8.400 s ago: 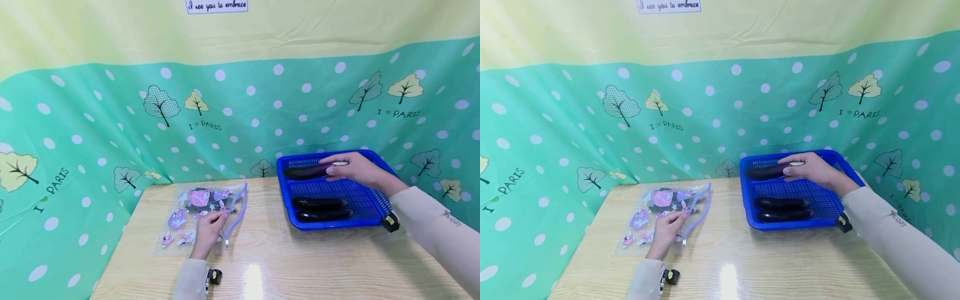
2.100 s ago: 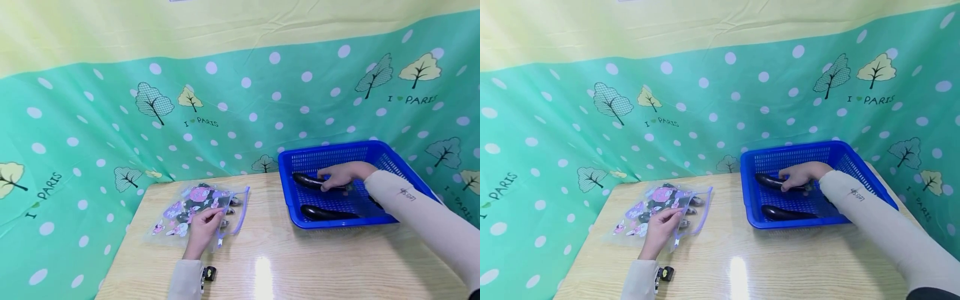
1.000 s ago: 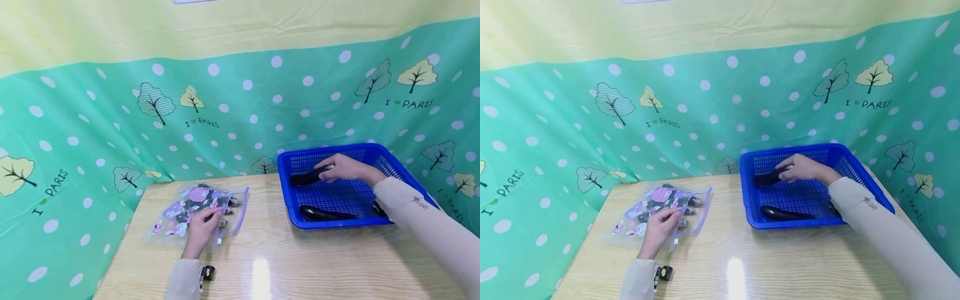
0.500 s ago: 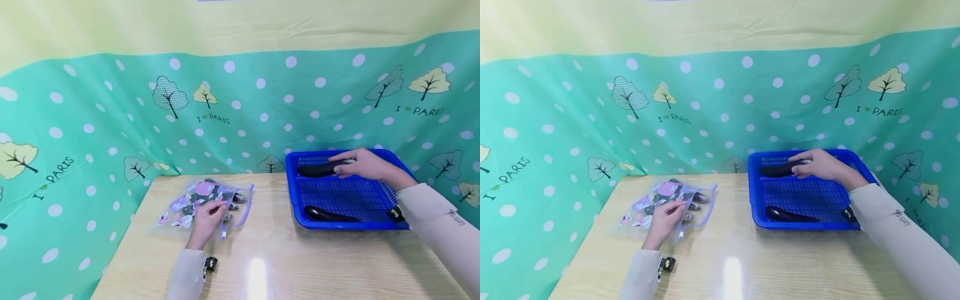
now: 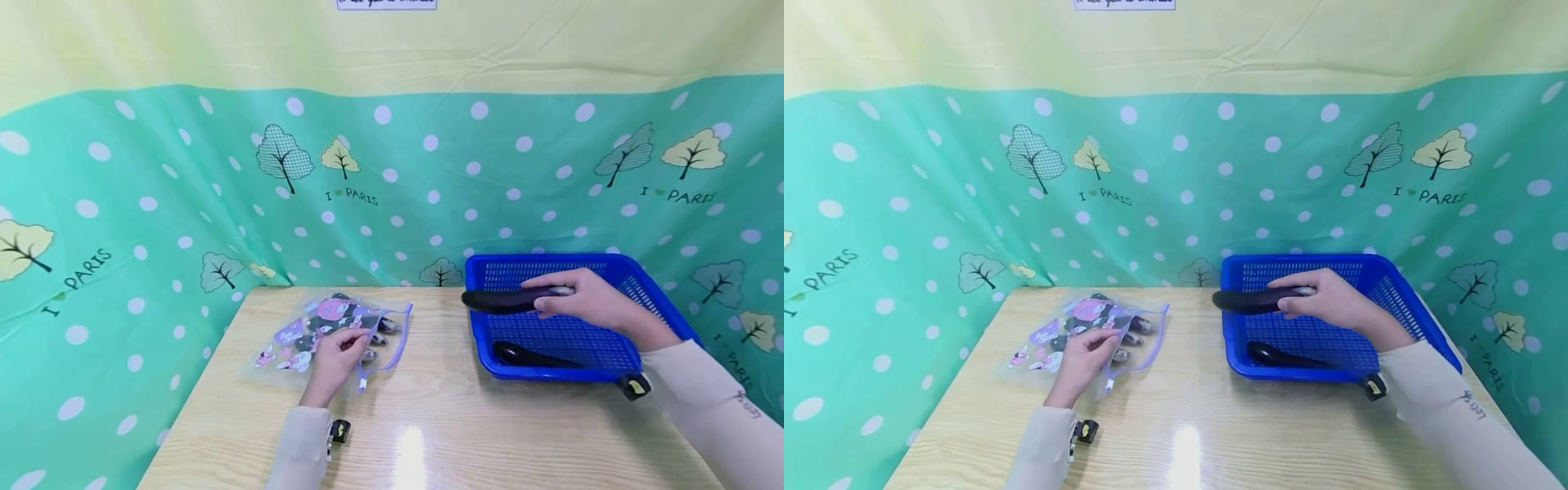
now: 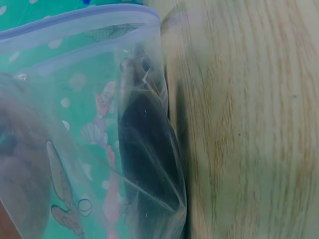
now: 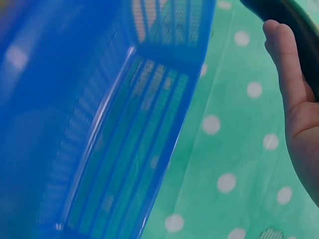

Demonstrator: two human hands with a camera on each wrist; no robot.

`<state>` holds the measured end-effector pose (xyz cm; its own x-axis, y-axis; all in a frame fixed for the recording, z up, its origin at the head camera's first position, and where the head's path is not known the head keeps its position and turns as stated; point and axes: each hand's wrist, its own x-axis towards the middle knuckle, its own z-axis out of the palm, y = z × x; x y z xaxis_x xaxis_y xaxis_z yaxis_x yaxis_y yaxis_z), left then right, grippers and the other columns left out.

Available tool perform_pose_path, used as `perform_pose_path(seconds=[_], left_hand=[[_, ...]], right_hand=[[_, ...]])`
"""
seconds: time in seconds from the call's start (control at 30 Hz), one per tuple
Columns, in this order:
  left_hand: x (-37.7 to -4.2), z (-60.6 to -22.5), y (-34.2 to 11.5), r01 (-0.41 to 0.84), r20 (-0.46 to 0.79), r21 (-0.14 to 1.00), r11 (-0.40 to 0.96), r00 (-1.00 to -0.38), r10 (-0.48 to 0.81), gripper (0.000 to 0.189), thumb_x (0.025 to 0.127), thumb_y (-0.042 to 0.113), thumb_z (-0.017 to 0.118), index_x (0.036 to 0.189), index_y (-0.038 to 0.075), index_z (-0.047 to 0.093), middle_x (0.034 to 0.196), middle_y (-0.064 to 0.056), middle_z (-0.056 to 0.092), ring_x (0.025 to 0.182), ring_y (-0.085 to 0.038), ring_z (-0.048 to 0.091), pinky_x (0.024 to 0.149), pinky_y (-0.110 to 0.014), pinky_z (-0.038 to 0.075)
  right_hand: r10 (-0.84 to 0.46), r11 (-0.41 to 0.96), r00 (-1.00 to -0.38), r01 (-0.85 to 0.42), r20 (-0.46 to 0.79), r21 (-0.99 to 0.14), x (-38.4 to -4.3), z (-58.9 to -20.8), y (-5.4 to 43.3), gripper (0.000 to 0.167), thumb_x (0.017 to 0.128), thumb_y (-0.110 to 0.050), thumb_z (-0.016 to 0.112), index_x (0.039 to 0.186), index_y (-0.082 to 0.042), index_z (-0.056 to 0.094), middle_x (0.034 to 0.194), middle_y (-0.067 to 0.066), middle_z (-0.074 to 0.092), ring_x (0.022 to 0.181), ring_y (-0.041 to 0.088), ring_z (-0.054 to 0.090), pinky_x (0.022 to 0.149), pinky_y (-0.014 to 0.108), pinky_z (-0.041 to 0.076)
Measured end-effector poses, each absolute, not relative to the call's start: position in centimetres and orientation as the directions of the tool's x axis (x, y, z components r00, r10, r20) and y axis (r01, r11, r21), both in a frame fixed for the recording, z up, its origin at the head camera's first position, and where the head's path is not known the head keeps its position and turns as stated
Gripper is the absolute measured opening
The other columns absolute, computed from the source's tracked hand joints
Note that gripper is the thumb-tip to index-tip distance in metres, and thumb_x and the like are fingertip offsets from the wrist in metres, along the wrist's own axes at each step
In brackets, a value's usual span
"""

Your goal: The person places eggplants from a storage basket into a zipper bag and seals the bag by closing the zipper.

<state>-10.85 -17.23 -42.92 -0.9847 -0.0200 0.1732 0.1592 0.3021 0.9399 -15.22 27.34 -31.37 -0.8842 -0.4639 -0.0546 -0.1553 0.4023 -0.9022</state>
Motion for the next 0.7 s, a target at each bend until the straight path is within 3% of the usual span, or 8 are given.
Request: perform_pose_path(seconds=[0.23,0.5,0.7], left_hand=[[-10.9,-42.9,-17.3,0.162,0.174,0.946,0.282,-0.985,-0.019,0.013,0.093,0.011,0.074,0.104,0.009,0.08,0.092,-0.004,0.072,0.074,-0.016,0.059,0.06,-0.022,0.048],[-10.9,-42.8,-17.5,0.18,0.189,0.942,0.285,-0.982,-0.005,0.014,0.092,0.01,0.074,0.105,0.005,0.078,0.093,-0.006,0.072,0.074,-0.013,0.059,0.061,-0.022,0.049],[-10.9,-42.8,-17.7,0.181,0.19,0.938,0.295,-0.982,0.0,0.014,0.093,0.011,0.074,0.105,0.006,0.078,0.093,-0.004,0.072,0.075,-0.015,0.06,0.062,-0.023,0.051]], right_hand=[[-0.523,0.314,-0.852,-0.167,-0.024,-0.935,-13.9,-32.4,24.6,0.044,0.097,-0.009,0.069,0.135,0.01,0.057,0.107,0.023,0.071,0.091,0.038,0.072,0.08,0.04,0.059],[-0.518,0.286,-0.855,-0.14,-0.031,-0.948,-12.9,-34.3,21.3,0.046,0.094,-0.01,0.072,0.133,0.009,0.059,0.1,0.024,0.071,0.083,0.025,0.072,0.063,0.028,0.054],[-0.509,0.31,-0.861,-0.177,-0.006,-0.934,-11.5,-35.6,18.5,0.046,0.094,-0.015,0.074,0.133,0.006,0.062,0.1,0.018,0.072,0.081,0.026,0.072,0.065,0.03,0.056]])
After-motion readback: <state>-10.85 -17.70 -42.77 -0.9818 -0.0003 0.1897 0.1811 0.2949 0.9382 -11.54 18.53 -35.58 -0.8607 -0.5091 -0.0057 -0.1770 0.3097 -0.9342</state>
